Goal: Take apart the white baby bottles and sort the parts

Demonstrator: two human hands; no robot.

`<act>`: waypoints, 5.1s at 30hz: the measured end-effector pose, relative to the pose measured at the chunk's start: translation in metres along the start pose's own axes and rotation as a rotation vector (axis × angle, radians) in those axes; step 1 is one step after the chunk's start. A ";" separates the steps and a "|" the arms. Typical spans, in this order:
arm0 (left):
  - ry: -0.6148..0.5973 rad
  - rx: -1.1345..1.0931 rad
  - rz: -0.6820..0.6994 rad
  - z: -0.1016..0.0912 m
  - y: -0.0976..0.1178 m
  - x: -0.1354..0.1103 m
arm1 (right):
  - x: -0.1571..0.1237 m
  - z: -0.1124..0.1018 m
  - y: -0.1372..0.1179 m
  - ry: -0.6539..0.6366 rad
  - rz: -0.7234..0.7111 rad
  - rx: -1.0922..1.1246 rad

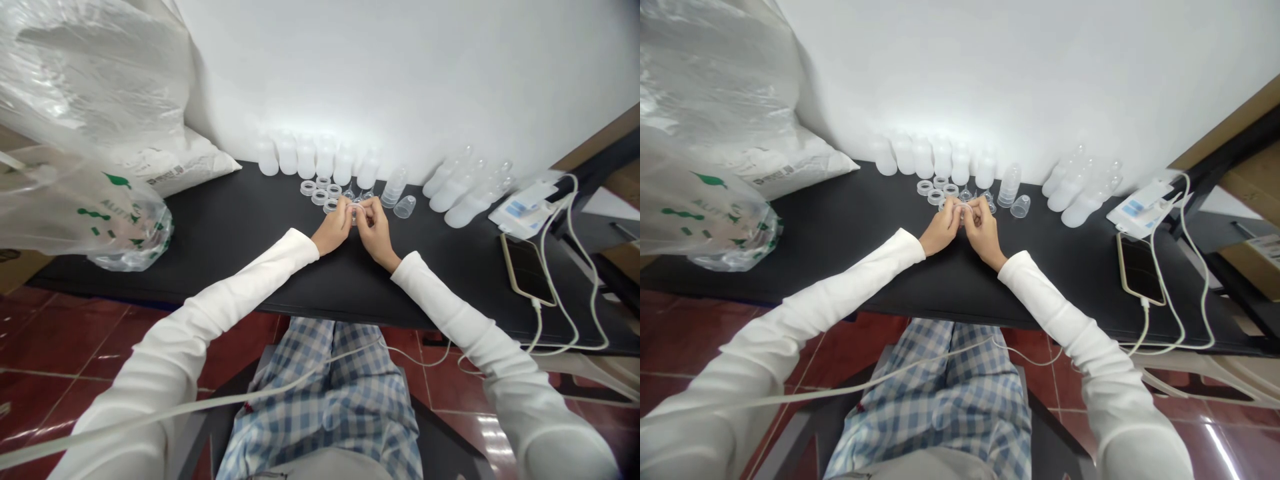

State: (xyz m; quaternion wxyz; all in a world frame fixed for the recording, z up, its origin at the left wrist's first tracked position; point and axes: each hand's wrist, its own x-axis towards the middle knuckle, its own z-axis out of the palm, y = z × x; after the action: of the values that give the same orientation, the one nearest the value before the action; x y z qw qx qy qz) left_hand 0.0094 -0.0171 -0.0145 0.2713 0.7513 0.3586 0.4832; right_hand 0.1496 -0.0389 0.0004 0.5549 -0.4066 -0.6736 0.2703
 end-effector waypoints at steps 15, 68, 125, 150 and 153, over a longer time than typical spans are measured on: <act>-0.036 0.024 0.018 -0.009 0.004 0.000 | 0.001 0.000 0.002 -0.076 0.059 0.048; -0.075 -0.147 -0.084 -0.010 0.002 -0.001 | 0.003 -0.006 0.006 -0.098 0.078 0.057; -0.026 -0.072 -0.092 -0.012 0.006 -0.002 | 0.003 -0.012 0.008 -0.139 0.019 -0.097; -0.049 -0.165 -0.127 -0.010 -0.001 -0.002 | 0.005 -0.012 0.009 -0.170 0.042 -0.005; -0.062 -0.203 -0.138 -0.010 -0.002 -0.002 | 0.005 -0.012 0.013 -0.170 0.061 0.013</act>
State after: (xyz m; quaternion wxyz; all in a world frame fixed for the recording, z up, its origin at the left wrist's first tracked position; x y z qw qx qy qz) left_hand -0.0007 -0.0166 -0.0132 0.3897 0.7079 0.3501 0.4736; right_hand 0.1636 -0.0289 -0.0046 0.4900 -0.3987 -0.7038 0.3250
